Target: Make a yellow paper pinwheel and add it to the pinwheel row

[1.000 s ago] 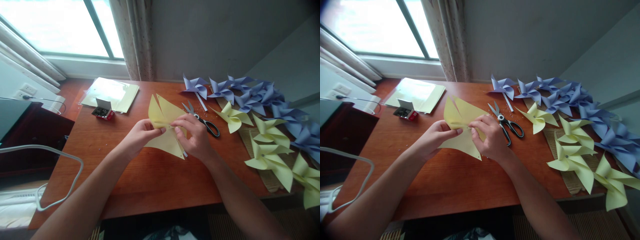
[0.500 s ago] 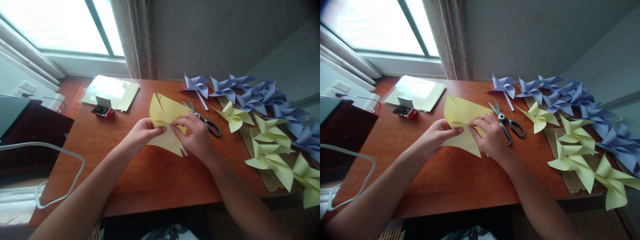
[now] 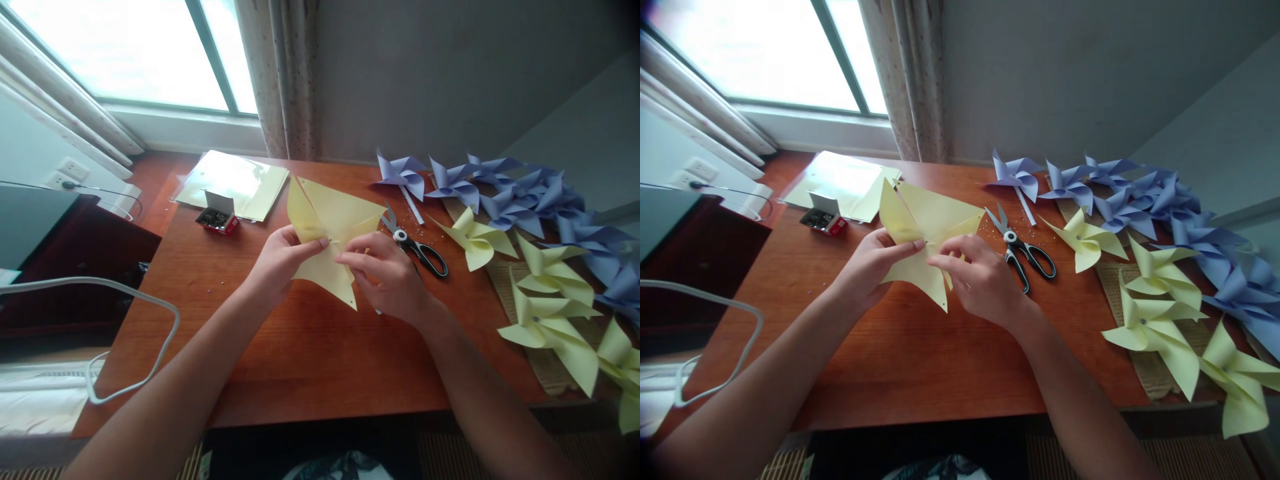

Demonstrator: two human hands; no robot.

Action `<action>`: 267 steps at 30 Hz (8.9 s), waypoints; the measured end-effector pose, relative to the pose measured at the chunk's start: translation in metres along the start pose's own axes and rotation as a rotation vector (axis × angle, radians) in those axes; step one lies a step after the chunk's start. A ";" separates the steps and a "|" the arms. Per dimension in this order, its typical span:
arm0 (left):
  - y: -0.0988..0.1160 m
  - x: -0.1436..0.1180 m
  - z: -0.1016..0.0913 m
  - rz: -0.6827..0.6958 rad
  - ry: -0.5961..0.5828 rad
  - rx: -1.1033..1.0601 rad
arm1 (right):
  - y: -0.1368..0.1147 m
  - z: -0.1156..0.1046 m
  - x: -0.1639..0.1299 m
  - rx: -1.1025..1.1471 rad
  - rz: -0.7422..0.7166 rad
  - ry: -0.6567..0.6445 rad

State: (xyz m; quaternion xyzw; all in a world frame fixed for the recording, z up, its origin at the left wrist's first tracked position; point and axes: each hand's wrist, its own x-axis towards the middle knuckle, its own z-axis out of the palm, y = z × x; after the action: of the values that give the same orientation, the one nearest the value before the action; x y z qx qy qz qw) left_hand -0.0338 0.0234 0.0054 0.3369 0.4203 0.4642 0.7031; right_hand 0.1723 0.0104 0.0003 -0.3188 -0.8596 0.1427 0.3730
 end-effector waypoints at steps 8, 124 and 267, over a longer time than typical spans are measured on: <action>-0.005 0.000 0.004 0.070 0.095 0.044 | -0.009 0.005 0.004 0.149 0.134 0.036; -0.011 -0.003 0.012 0.104 0.031 0.101 | -0.001 0.006 -0.003 -0.325 0.019 0.171; -0.008 -0.012 0.020 0.115 0.173 -0.064 | -0.014 -0.006 0.002 0.055 0.403 0.616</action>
State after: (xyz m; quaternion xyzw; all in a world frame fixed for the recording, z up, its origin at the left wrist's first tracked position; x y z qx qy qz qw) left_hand -0.0151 0.0076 0.0098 0.2966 0.4446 0.5443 0.6466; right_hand 0.1690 0.0010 0.0121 -0.4995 -0.6229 0.1337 0.5870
